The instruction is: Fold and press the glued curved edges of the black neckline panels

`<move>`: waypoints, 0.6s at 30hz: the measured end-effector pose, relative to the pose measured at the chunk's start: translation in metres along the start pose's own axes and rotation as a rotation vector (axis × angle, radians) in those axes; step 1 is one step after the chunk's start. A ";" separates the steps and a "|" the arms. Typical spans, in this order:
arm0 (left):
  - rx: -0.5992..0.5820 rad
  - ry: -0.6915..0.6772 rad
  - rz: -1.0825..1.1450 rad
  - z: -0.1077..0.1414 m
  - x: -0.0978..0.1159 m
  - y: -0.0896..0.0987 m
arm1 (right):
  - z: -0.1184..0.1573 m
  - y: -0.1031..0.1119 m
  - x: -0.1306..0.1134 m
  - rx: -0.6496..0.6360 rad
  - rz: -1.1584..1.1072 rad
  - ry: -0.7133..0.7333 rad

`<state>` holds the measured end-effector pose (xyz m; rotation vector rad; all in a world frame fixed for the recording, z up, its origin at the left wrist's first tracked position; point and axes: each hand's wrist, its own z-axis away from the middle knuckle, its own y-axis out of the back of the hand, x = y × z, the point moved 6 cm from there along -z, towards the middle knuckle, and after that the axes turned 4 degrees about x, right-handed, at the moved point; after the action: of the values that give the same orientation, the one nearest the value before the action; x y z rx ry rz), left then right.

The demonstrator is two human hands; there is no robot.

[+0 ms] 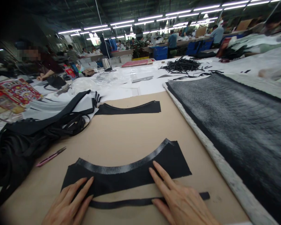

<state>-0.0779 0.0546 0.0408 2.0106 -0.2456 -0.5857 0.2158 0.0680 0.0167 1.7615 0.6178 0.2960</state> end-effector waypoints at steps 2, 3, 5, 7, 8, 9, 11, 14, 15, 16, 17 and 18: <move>-0.020 0.040 0.007 0.007 -0.004 -0.005 | 0.003 0.001 0.005 0.004 0.031 -0.010; -0.024 0.062 0.011 0.010 -0.006 -0.008 | 0.004 0.001 0.008 0.007 0.042 -0.014; -0.016 0.103 0.017 0.016 -0.011 -0.012 | 0.008 0.000 0.012 0.014 0.054 -0.019; -0.005 0.131 0.014 0.019 -0.015 -0.014 | 0.012 -0.001 0.015 0.020 0.048 -0.027; 0.003 0.137 0.005 0.019 -0.017 -0.015 | 0.013 -0.001 0.016 0.028 0.038 -0.027; 0.011 0.136 -0.006 0.018 -0.018 -0.014 | 0.014 -0.001 0.016 0.037 0.026 -0.027; 0.018 0.118 -0.021 0.015 -0.018 -0.013 | 0.015 0.000 0.017 0.055 0.002 -0.025; 0.016 0.117 -0.029 0.013 -0.021 -0.012 | 0.015 0.002 0.020 0.057 -0.008 -0.013; 0.013 0.125 -0.029 0.014 -0.022 -0.012 | 0.016 0.003 0.020 0.055 -0.005 -0.009; 0.008 0.136 -0.026 0.015 -0.024 -0.013 | 0.016 0.004 0.021 0.054 -0.001 -0.007; 0.000 0.146 -0.017 0.017 -0.025 -0.014 | 0.017 0.005 0.022 0.056 0.003 -0.004; -0.011 0.157 -0.004 0.018 -0.027 -0.016 | 0.018 0.005 0.023 0.056 0.005 -0.004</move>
<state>-0.1112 0.0595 0.0279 2.0349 -0.1431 -0.4279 0.2454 0.0654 0.0142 1.8174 0.6238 0.2805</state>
